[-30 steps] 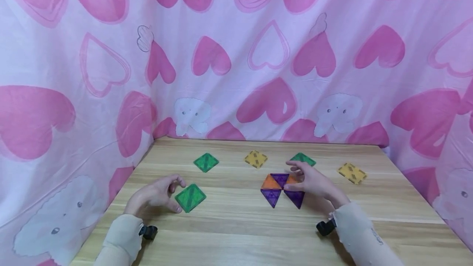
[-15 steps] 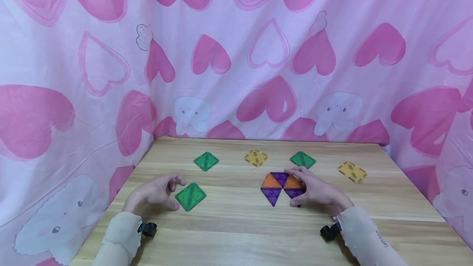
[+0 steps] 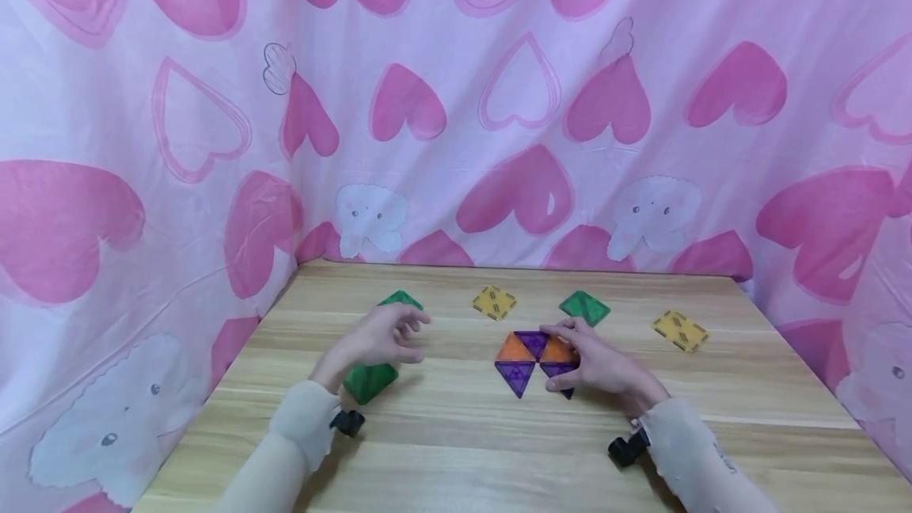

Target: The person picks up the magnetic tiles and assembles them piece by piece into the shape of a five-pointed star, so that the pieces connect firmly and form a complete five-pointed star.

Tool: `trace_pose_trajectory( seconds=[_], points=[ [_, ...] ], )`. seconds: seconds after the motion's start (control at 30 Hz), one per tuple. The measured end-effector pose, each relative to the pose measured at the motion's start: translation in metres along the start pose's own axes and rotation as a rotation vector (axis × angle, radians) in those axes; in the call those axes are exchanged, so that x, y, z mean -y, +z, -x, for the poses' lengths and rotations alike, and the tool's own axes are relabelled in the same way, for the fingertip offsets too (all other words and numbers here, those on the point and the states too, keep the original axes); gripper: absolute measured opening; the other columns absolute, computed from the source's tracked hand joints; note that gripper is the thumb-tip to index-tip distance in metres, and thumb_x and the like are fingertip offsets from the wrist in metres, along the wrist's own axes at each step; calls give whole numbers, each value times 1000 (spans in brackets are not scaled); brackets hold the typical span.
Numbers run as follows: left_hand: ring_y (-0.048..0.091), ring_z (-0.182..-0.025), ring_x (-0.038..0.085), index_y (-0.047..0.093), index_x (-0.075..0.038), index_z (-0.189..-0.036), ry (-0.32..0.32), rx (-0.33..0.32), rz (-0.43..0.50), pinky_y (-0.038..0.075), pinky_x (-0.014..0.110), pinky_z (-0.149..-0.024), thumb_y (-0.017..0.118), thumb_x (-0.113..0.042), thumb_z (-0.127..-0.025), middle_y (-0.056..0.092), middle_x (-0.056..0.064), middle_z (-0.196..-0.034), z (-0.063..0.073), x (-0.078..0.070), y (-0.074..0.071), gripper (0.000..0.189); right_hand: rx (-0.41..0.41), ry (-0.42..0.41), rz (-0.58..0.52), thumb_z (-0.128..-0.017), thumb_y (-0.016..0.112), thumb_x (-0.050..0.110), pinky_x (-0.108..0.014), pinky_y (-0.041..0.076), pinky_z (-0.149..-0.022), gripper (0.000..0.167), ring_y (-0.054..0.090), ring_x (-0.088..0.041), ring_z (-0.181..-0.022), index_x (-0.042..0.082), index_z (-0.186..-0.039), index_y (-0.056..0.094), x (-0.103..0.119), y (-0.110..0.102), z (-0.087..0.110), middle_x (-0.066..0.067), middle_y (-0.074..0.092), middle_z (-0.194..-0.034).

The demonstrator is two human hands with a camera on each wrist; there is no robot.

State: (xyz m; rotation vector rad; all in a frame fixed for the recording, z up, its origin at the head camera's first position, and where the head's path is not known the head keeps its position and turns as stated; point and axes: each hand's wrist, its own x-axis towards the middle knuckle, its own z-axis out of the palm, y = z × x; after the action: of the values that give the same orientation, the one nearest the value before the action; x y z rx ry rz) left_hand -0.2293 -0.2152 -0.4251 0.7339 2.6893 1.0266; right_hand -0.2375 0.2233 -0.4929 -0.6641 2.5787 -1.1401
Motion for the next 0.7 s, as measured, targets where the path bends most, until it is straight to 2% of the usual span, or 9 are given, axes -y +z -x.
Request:
trace_pose_trajectory(
  seconds=[0.2, 0.33, 0.43, 0.53, 0.6, 0.7],
  points=[
    [71, -117, 27, 65, -5, -151, 31, 100, -48, 61, 44, -102, 99, -17, -86, 73, 14, -136, -37, -31, 46, 74, 7, 32, -21, -88, 97, 41, -66, 36, -122, 99, 43, -34, -145, 17, -170, 47, 7, 8, -3, -7, 40, -156],
    [66, -117, 20, 60, -8, -159, 17, 133, -108, 57, 38, -106, 103, -22, -81, 70, 7, -139, -51, -43, 68, 91, -3, 1, 19, -89, 96, 43, -62, 38, -121, 99, 45, -32, -142, 15, -170, 47, 10, 12, -4, -8, 41, -153],
    [61, -111, 15, 56, -9, -163, 7, 143, -135, 55, 32, -102, 105, -24, -79, 67, 3, -136, -55, -48, 78, 98, -14, -11, 21, -89, 96, 42, -60, 38, -121, 98, 46, -30, -140, 13, -169, 47, 10, 14, -3, -7, 42, -152],
    [56, -104, 13, 59, -7, -159, 13, 141, -147, 54, 31, -95, 106, -27, -77, 63, 2, -125, -60, -48, 84, 97, -22, -13, 9, -89, 96, 40, -58, 39, -120, 97, 47, -29, -138, 13, -169, 49, 12, 16, -1, -6, 43, -151],
    [55, -104, 13, 60, -6, -158, 12, 143, -144, 54, 32, -97, 107, -28, -75, 61, 2, -121, -62, -48, 87, 98, -20, -21, 9, -89, 96, 41, -58, 41, -119, 97, 49, -29, -137, 13, -169, 49, 12, 16, 0, -7, 44, -151],
    [55, -106, 12, 60, -6, -158, 18, 152, -143, 54, 33, -103, 108, -27, -74, 60, 1, -120, -66, -47, 90, 98, 20, -5, -58, -88, 97, 40, -57, 40, -120, 99, 49, -31, -141, 16, -170, 47, 11, 12, 6, -7, 44, -155]
  ],
)
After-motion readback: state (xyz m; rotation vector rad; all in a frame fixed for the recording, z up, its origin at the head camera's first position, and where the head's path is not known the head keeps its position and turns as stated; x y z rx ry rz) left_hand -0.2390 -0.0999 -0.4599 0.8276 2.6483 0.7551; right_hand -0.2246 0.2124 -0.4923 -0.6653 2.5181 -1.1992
